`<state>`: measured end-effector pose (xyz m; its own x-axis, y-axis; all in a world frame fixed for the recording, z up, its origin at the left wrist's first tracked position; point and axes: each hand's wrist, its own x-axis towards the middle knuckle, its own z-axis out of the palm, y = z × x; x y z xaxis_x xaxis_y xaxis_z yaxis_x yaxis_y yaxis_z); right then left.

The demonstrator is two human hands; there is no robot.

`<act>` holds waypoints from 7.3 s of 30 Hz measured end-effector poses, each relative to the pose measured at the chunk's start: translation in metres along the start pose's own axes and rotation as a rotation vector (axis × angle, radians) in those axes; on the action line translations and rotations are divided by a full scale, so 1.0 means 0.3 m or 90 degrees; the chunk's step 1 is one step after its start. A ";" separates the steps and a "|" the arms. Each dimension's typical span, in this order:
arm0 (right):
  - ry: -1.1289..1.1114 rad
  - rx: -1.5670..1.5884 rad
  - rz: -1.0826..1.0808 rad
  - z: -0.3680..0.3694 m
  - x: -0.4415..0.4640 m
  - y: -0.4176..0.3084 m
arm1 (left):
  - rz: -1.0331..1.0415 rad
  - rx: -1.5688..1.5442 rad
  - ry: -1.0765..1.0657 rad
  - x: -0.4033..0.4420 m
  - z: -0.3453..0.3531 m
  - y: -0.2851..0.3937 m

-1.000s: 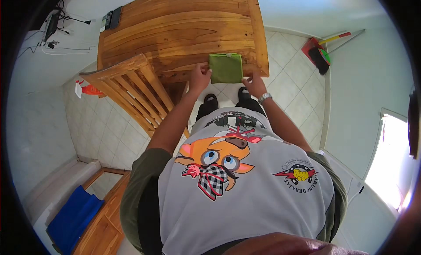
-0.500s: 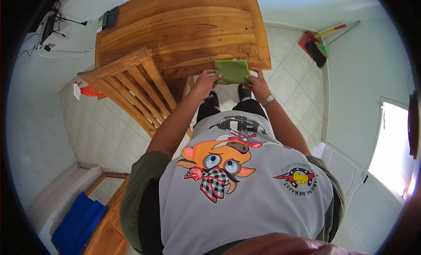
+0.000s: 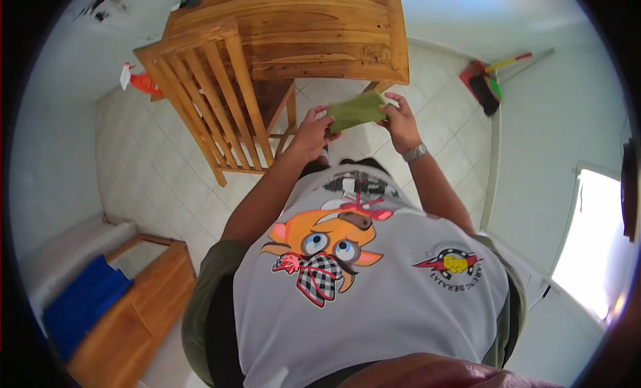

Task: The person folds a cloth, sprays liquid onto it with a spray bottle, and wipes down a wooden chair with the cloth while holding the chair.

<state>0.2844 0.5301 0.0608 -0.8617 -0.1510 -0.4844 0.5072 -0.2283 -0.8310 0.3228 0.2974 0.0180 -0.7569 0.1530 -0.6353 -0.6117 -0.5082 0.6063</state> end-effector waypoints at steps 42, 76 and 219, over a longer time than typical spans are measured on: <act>-0.381 0.319 0.093 1.064 -0.460 0.451 | -0.023 -0.046 0.471 -0.956 -1.453 -0.599; -0.006 0.496 -0.110 1.321 -0.260 0.388 | 0.626 0.726 0.243 -0.024 -1.624 1.388; 0.166 -0.943 -0.597 2.279 0.564 -0.012 | 0.222 -0.018 -0.394 -0.007 -1.601 1.567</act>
<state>0.1468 -0.1524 0.1685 -0.8816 -0.3167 0.3500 -0.4220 0.8611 -0.2838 0.1473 -0.3488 0.0746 -0.9044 0.4265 -0.0128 -0.3098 -0.6357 0.7070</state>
